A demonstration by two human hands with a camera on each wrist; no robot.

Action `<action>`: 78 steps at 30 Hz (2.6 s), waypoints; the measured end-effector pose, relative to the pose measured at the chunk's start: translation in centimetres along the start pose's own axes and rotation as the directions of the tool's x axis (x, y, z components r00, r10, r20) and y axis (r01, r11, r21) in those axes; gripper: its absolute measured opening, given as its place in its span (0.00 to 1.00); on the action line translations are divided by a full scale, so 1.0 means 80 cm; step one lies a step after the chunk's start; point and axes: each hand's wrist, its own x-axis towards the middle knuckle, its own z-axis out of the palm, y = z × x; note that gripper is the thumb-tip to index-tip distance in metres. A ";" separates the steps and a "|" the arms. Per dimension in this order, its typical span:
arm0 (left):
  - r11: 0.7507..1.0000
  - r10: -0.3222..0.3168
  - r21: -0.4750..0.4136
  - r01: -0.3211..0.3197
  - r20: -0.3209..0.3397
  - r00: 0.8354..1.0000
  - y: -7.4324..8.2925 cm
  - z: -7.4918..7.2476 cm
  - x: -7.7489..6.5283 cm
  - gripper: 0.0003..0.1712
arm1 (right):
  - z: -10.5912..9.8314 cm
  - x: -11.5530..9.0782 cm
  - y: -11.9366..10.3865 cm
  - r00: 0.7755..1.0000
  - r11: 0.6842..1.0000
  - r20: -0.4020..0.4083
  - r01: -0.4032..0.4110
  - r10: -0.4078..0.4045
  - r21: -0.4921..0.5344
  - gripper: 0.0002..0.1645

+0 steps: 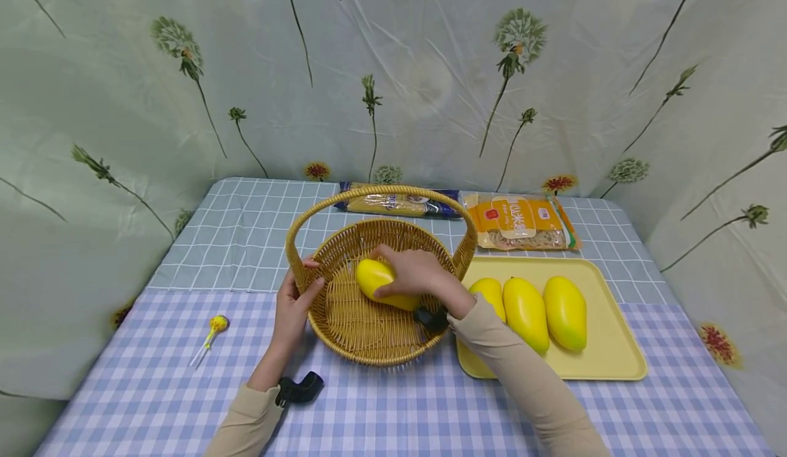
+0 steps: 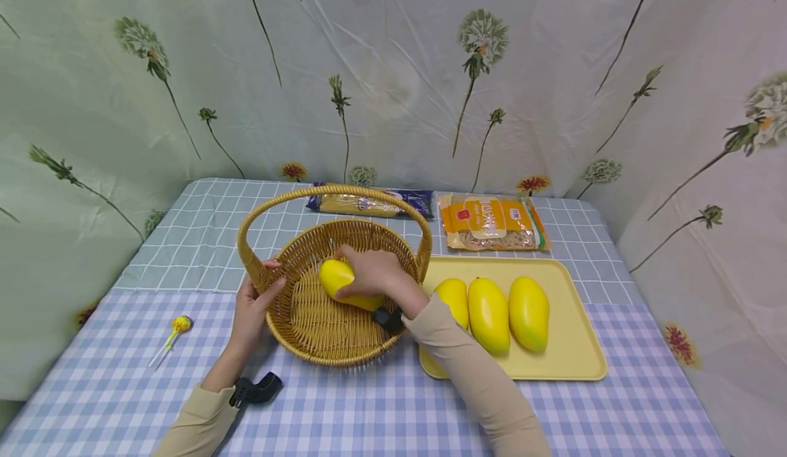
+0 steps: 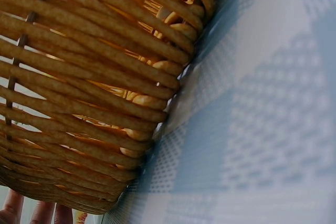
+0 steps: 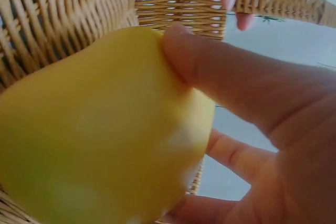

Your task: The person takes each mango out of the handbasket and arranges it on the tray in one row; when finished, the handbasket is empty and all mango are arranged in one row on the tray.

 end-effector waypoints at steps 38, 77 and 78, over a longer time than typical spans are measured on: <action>0.999 -0.009 -0.033 0.009 0.007 1.000 0.030 0.009 -0.003 0.17 | 0.000 -0.089 -0.009 0.863 0.880 -0.477 0.350 -0.169 0.320 0.40; 1.000 -0.021 -0.017 0.021 0.001 1.000 0.029 0.010 -0.003 0.16 | 0.025 -0.187 0.094 0.544 0.780 -0.826 0.449 0.148 0.436 0.41; 1.000 -0.020 -0.016 0.020 0.004 1.000 0.029 0.010 -0.003 0.16 | 0.026 -0.190 0.097 0.536 0.780 -0.827 0.442 0.166 0.443 0.41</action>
